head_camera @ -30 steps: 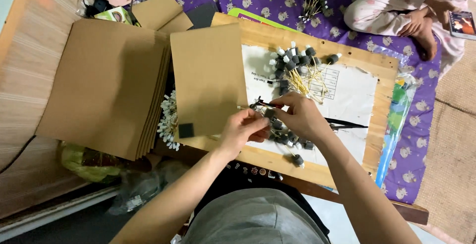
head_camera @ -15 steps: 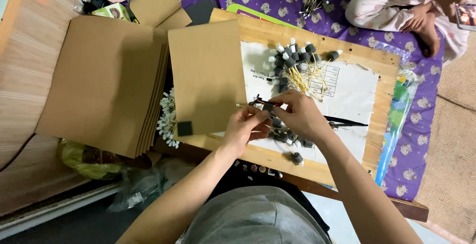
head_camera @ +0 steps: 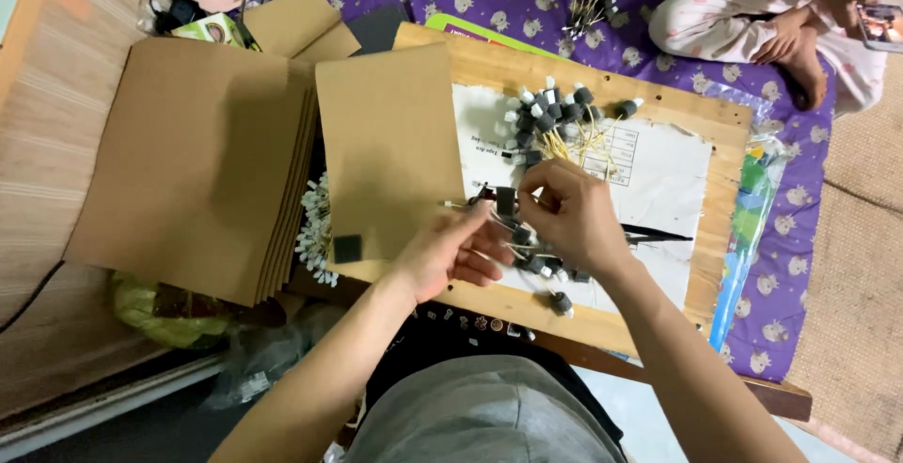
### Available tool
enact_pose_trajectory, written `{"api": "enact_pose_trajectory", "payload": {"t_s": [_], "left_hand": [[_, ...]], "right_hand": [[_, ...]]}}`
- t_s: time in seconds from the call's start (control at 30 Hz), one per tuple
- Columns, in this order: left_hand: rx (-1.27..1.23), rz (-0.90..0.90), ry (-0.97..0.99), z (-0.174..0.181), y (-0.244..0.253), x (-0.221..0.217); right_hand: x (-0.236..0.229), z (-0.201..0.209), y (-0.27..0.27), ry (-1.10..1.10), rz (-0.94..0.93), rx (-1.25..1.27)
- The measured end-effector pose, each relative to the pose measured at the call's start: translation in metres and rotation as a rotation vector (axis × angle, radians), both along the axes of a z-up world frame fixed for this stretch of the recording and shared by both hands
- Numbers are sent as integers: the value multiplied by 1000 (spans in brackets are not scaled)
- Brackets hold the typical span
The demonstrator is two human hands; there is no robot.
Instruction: Assembling small white decorative or electrical components onto a wire base
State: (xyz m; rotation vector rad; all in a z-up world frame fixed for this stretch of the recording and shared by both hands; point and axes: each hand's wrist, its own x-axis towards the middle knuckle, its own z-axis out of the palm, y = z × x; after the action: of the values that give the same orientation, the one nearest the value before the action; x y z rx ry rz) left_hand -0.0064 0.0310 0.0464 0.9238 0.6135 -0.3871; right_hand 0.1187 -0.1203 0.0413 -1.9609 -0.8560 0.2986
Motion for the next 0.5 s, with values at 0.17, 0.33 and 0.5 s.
{"api": "enact_pose_trajectory", "payload": {"t_s": [0.17,0.33,0.5], "left_hand": [[-197,13,-95,10,9,9],[-97,-61,-98,22,4,12],[117,63,-232,3,-6,14]], "right_hand": [[-4,30,-7,45,94,-1],[-12,35,-18,87,82,-6],[-18,46,-19,191,10,60]]}}
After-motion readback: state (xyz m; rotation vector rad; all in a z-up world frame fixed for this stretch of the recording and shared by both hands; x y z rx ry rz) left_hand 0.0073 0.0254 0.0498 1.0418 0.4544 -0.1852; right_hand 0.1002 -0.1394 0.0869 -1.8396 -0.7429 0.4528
